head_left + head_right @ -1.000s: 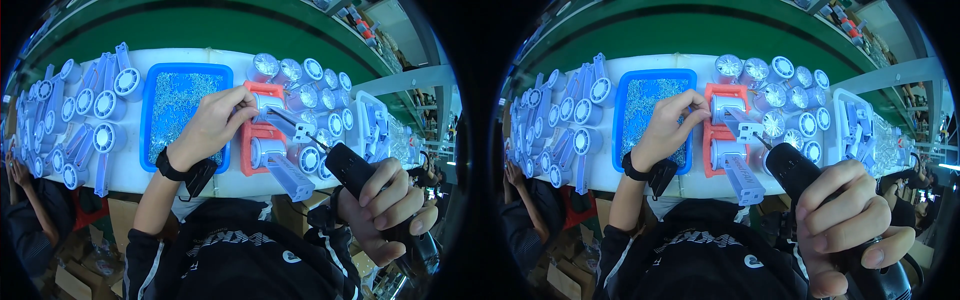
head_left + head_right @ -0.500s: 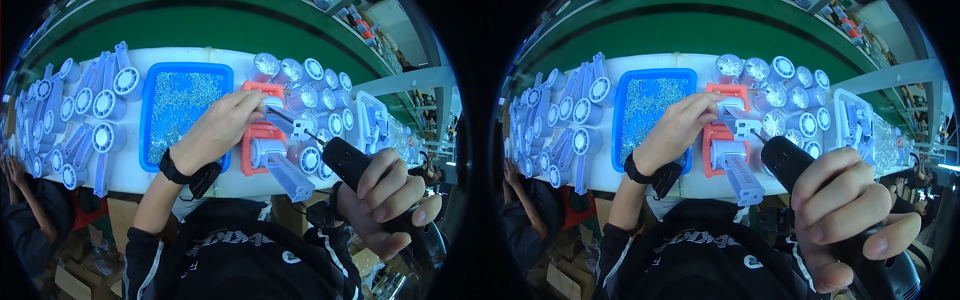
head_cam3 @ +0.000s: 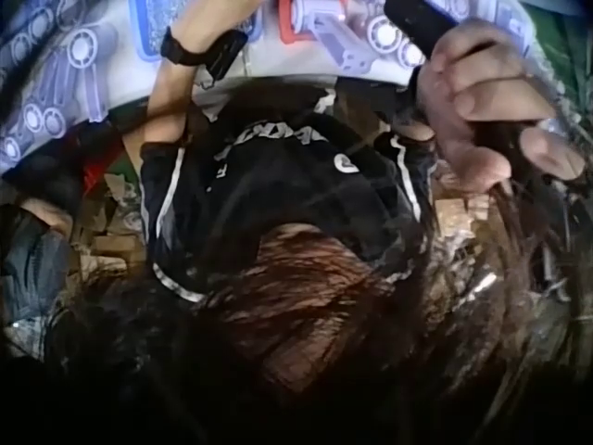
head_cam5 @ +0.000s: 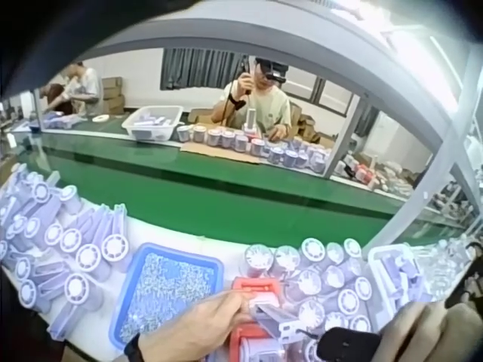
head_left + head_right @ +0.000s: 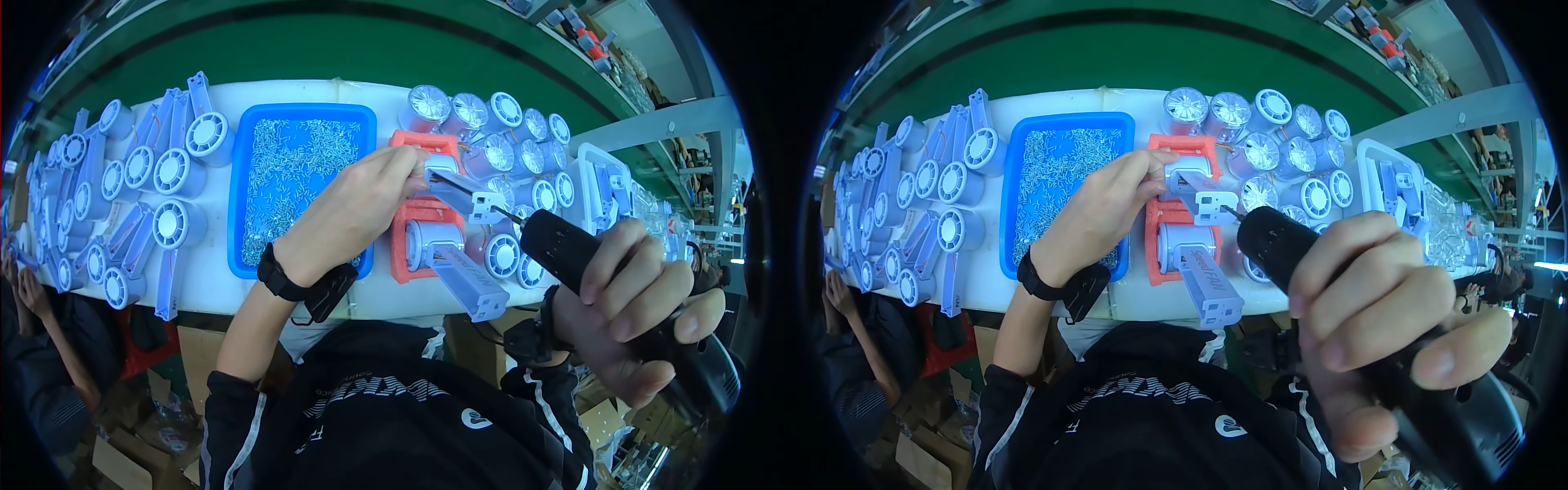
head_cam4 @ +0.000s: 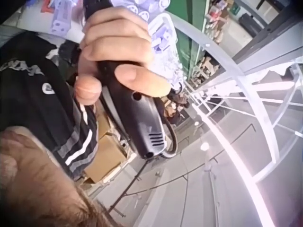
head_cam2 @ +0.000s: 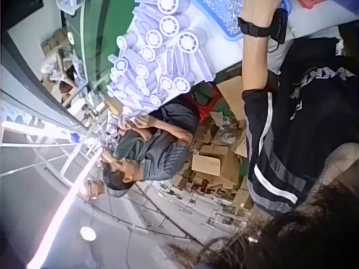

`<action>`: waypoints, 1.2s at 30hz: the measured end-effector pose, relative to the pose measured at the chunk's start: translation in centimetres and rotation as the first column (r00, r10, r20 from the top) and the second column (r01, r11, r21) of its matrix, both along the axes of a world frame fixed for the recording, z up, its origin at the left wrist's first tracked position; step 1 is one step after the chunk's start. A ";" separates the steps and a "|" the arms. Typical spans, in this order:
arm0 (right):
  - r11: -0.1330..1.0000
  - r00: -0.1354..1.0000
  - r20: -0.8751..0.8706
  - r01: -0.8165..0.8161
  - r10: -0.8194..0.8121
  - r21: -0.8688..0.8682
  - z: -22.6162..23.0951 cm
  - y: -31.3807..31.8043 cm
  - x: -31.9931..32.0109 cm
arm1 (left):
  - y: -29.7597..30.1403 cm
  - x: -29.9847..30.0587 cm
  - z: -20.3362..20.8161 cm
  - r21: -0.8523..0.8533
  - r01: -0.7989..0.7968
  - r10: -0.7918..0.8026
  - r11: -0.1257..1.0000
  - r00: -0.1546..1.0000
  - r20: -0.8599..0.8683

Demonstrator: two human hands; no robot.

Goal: The person picks up a screw from a tray, places it into a fan component, and drives it in with a power screwdriver. After repeating this for a second screw, they remove the assembled fan from a holder and place it on the table.

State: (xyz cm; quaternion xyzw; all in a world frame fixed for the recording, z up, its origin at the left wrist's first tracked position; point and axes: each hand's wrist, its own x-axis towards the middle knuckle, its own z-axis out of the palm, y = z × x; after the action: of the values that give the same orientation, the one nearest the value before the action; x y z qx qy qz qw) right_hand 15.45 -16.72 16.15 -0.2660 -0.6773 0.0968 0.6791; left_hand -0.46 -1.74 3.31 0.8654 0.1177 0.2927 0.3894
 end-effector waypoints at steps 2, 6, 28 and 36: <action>0.999 0.999 -0.015 -0.040 0.041 0.005 0.4 -0.4 0.9 | -0.4 -0.3 0.2 0.178 -0.031 0.031 0.984 1.000 0.006; 0.988 0.982 -0.109 -0.151 0.154 0.032 1.3 -2.0 2.5 | -0.9 -0.6 0.2 0.347 -0.077 0.073 0.934 0.997 0.025; 0.982 0.957 -0.230 -0.189 0.180 -0.019 1.5 -2.7 2.7 | -1.0 -1.8 1.0 0.417 -0.019 0.047 0.909 0.997 -0.057; 0.988 0.947 -0.293 -0.152 0.135 -0.038 1.2 -3.0 2.6 | -1.0 -1.9 1.4 0.474 0.036 0.024 0.880 0.992 -0.121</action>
State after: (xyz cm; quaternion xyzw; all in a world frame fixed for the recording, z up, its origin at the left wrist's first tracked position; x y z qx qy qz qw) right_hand 18.00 -19.69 17.39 -0.2193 -0.5849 0.2043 0.7537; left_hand -2.35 -2.70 4.72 0.9512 0.0635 0.2572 0.1584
